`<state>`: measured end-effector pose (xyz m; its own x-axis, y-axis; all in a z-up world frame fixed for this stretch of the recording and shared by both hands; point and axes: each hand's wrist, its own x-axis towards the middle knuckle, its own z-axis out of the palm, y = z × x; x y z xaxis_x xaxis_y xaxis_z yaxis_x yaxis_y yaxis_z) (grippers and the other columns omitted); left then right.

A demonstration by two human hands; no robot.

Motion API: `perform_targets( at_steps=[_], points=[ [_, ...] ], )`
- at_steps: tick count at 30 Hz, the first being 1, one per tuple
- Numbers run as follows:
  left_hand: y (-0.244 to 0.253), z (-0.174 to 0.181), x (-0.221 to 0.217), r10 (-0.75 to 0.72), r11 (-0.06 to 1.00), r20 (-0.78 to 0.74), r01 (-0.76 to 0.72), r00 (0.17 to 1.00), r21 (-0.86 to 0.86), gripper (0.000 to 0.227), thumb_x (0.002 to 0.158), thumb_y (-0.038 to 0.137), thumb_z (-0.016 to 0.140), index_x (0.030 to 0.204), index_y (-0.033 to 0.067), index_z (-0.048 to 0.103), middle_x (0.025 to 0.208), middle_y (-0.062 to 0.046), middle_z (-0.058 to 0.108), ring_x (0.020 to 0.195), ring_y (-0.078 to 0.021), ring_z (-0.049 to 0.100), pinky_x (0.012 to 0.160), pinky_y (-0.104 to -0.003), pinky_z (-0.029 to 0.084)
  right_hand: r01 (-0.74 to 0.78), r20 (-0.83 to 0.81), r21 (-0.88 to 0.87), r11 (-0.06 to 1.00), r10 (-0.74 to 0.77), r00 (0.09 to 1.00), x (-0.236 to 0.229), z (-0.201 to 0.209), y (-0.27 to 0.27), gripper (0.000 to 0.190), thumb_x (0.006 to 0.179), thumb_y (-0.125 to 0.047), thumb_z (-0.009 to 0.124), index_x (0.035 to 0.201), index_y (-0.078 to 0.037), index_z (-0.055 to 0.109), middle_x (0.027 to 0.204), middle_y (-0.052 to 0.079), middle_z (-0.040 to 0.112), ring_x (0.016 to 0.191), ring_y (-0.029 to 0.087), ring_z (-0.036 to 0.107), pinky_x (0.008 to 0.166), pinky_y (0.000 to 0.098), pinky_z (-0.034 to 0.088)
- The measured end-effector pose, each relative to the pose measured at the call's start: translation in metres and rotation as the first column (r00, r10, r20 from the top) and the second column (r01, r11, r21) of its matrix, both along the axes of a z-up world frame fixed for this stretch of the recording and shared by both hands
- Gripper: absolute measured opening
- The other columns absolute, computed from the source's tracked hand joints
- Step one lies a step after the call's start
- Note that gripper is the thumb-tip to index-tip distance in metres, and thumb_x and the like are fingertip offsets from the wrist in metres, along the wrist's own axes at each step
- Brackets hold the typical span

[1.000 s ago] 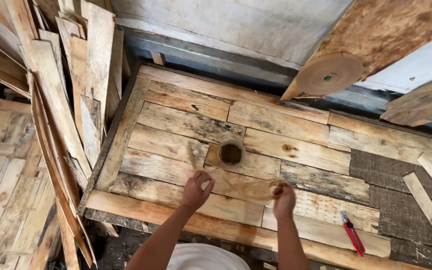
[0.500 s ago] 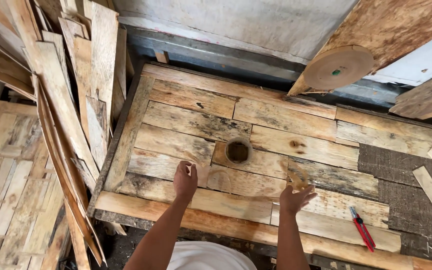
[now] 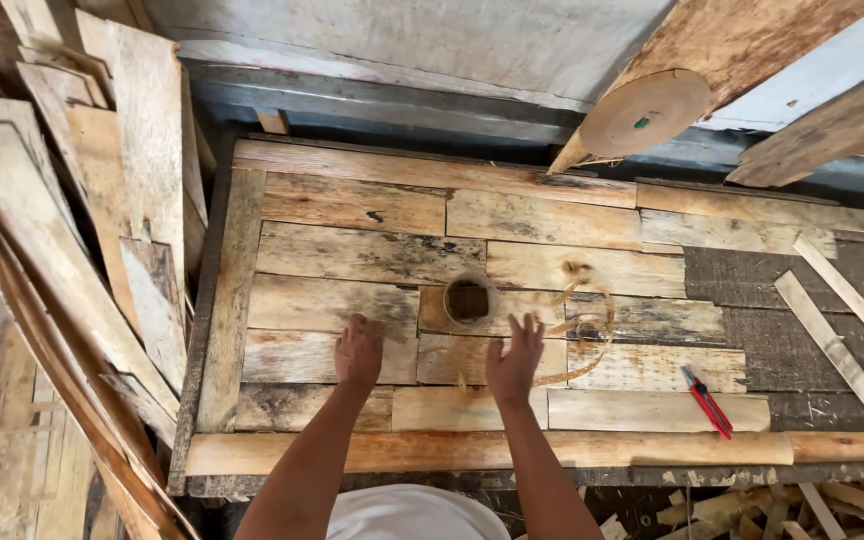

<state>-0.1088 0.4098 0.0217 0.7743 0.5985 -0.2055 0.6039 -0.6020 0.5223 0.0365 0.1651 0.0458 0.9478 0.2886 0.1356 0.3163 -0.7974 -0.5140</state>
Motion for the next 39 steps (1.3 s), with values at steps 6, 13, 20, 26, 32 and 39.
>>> perform_targets(
  at_steps=[6,13,20,26,32,39],
  points=[
    [0.006,-0.009,0.004,-0.039,0.998,0.006,0.038,0.999,0.039,0.018,0.097,0.022,0.068,0.114,0.0185,0.07,0.128,-0.005,0.059,0.12,-0.0265,0.061,0.1,-0.045,0.048,0.02,-0.218,0.298,0.954,0.047,0.975,0.007,0.001,0.03,0.056,0.093,-0.018,0.06,0.147,-0.009,0.049,0.143,0.018,0.055,0.117,0.032,0.064,0.096,0.0424,0.055],
    [0.011,-0.009,0.005,-0.054,0.998,0.032,0.054,0.998,0.011,0.044,0.093,0.02,0.066,0.136,0.0178,0.061,0.141,-0.008,0.052,0.121,-0.0305,0.059,0.099,-0.048,0.047,0.321,-0.553,0.458,0.829,-0.017,0.833,0.041,-0.077,0.029,0.047,0.099,-0.018,0.063,0.143,-0.004,0.054,0.107,0.013,0.069,0.083,0.015,0.069,0.071,0.0323,0.057],
    [0.012,-0.008,0.008,-0.087,0.996,-0.031,0.087,0.996,-0.006,0.032,0.096,0.023,0.065,0.128,0.0214,0.067,0.147,-0.007,0.048,0.122,-0.0273,0.061,0.104,-0.047,0.047,0.383,-0.657,0.549,0.743,0.101,0.747,0.057,-0.084,0.05,0.036,0.1,-0.011,0.061,0.134,-0.002,0.06,0.103,0.009,0.066,0.08,0.016,0.07,0.069,0.0309,0.06],
    [0.017,-0.023,0.009,-0.115,0.993,-0.021,0.115,0.993,-0.011,0.025,0.095,0.023,0.069,0.12,0.0194,0.073,0.145,-0.007,0.049,0.119,-0.0263,0.063,0.106,-0.046,0.048,0.347,-0.686,0.53,0.774,0.15,0.712,0.069,-0.065,0.084,0.037,0.101,-0.014,0.059,0.136,0.0,0.056,0.109,0.009,0.064,0.081,0.016,0.071,0.069,0.031,0.061],
    [0.019,-0.022,0.006,-0.118,0.993,0.071,0.119,0.99,-0.012,0.027,0.092,0.021,0.073,0.118,0.0172,0.074,0.141,-0.008,0.051,0.115,-0.0288,0.064,0.102,-0.047,0.049,0.361,-0.615,0.597,0.716,0.12,0.779,0.06,-0.068,0.09,0.033,0.106,-0.02,0.057,0.131,0.0,0.05,0.103,0.012,0.06,0.073,0.016,0.065,0.064,0.0317,0.057],
    [0.018,-0.02,0.005,-0.122,0.993,0.108,0.121,0.987,0.013,0.027,0.091,0.017,0.072,0.119,0.016,0.073,0.144,-0.011,0.048,0.113,-0.0304,0.065,0.1,-0.049,0.049,0.162,-0.664,0.391,0.906,0.157,0.731,0.013,-0.053,0.108,0.044,0.107,-0.04,0.052,0.103,0.001,0.069,0.076,0.006,0.065,0.066,0.014,0.061,0.063,0.0325,0.051]
  ],
)
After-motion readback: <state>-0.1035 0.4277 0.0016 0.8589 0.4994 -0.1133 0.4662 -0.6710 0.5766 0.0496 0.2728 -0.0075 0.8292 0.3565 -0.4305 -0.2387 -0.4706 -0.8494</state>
